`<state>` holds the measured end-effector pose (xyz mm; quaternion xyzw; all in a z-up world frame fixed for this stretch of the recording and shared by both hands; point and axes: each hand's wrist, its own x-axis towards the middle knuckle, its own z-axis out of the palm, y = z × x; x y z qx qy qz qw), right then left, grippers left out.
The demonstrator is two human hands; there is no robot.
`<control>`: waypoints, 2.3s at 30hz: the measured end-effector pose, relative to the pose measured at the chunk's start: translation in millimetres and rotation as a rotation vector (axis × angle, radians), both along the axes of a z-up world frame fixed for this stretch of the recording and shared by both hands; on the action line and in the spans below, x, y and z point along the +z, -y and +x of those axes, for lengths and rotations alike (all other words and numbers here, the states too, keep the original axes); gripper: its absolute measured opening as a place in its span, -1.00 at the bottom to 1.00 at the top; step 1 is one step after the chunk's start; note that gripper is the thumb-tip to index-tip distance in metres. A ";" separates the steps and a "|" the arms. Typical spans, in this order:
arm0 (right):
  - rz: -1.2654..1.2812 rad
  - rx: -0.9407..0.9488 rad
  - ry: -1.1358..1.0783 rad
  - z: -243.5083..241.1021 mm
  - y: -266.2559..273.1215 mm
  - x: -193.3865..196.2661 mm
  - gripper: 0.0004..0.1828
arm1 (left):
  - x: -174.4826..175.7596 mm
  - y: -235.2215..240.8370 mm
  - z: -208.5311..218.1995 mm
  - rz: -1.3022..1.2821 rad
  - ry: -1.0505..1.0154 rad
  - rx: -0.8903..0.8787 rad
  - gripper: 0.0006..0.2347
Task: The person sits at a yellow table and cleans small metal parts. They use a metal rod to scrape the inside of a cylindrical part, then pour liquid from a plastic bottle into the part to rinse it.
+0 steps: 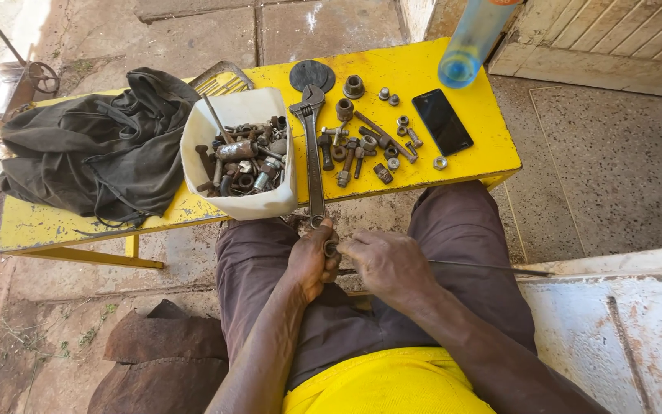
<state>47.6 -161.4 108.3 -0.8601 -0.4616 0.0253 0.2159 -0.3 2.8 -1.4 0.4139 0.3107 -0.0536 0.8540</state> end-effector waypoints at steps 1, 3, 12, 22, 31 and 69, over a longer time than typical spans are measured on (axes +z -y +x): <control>0.001 0.005 -0.002 1.1 2.2 4.3 -0.82 | 1.8 -0.7 -1.2 0.001 -0.002 0.005 -0.63; 0.006 -0.008 -0.155 3.8 7.4 13.2 -0.81 | 5.5 -1.3 -2.6 0.060 0.109 0.002 -0.61; -0.006 -0.172 -0.216 -6.8 6.0 25.7 -0.87 | -1.7 -2.3 -0.1 -0.001 0.232 -0.002 -0.58; -0.057 -0.078 -0.058 -9.8 0.5 13.7 -0.79 | -26.5 -3.1 2.5 0.591 0.324 -0.006 -0.55; 0.034 -0.282 -0.566 23.4 21.8 54.8 -0.77 | 27.2 -4.2 -5.8 1.665 0.422 0.180 -0.79; 0.267 -0.653 -0.234 67.6 81.6 -36.4 -0.75 | 84.5 36.4 10.9 0.732 0.273 0.159 -0.73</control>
